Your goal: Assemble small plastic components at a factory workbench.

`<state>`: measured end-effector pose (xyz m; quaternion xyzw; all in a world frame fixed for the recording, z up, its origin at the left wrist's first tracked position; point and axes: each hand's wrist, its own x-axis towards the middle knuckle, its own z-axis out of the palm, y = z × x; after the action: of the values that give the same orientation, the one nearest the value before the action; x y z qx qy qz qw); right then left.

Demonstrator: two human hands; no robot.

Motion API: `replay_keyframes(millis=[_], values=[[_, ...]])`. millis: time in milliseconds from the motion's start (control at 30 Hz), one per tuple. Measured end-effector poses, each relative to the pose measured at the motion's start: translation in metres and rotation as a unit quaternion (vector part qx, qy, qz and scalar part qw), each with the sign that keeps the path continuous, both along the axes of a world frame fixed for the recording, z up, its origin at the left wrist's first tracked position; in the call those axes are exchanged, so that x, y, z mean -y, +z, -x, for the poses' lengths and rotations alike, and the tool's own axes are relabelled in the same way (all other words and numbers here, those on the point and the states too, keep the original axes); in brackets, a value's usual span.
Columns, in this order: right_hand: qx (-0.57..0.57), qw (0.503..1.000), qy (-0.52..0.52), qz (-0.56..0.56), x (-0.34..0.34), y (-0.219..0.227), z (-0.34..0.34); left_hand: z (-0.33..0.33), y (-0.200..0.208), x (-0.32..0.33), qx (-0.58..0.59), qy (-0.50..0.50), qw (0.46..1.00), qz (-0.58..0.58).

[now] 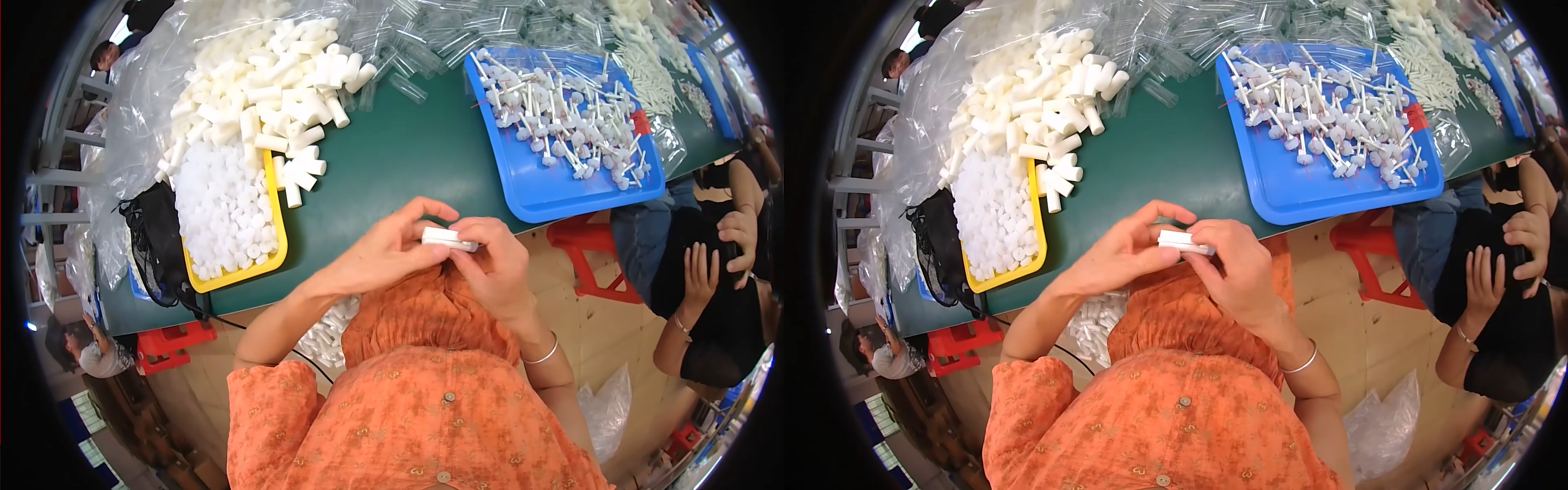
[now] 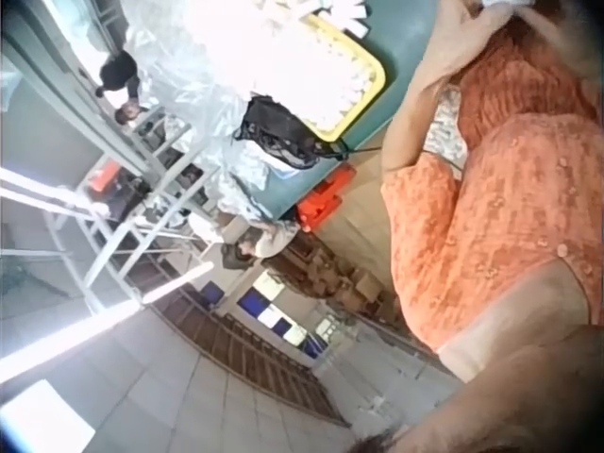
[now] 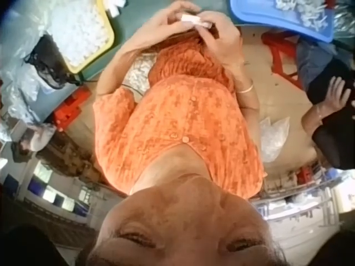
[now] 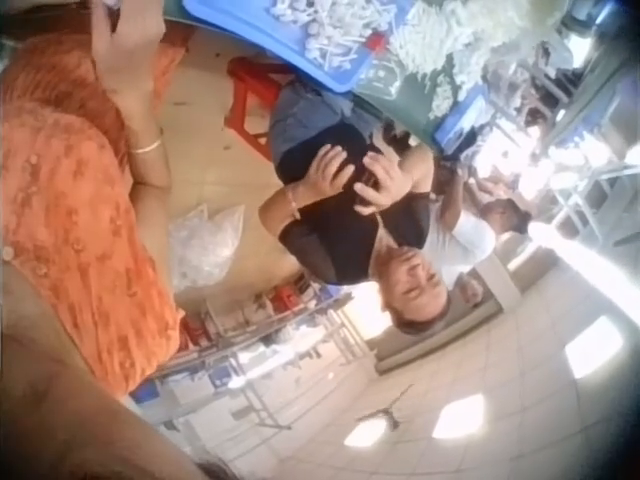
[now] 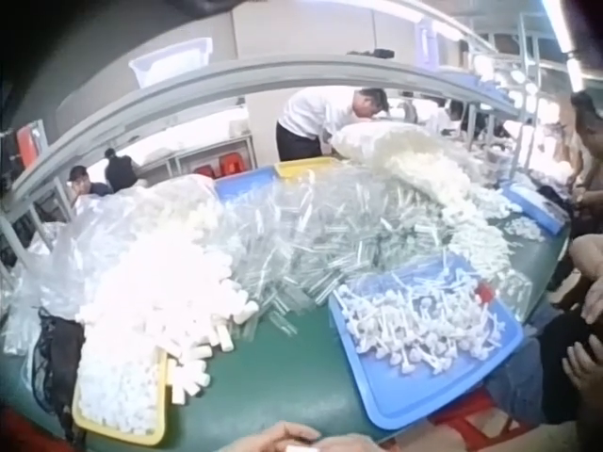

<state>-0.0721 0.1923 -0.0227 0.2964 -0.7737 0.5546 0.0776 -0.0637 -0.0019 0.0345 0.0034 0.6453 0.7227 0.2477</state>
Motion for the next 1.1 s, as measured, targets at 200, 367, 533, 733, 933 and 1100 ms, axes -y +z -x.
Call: replay_keyframes(millis=[200, 367, 533, 733, 933, 1100], values=[[0.132, 0.986, 0.0, 0.101, -0.007, 0.007, -0.003, 0.007, 0.001, 0.019, 0.006, 0.009, 1.0, -0.025], [0.108, 0.989, 0.019, 0.103, -0.009, 0.005, -0.004, 0.005, -0.003, 0.013, 0.06, -0.004, 0.995, -0.08], [0.085, 0.99, 0.027, 0.112, -0.009, 0.001, -0.007, 0.002, -0.008, 0.012, 0.089, 0.002, 0.991, -0.097], [0.057, 0.99, 0.027, 0.129, -0.003, -0.001, -0.003, 0.0, -0.009, 0.012, 0.099, 0.035, 0.989, -0.101], [0.068, 0.993, 0.016, 0.099, -0.003, 0.001, -0.007, -0.001, -0.014, 0.011, 0.065, 0.063, 0.99, -0.107], [0.106, 0.992, -0.03, 0.06, 0.0, 0.01, -0.008, 0.068, -0.022, 0.041, -0.231, 0.096, 0.946, 0.205]])
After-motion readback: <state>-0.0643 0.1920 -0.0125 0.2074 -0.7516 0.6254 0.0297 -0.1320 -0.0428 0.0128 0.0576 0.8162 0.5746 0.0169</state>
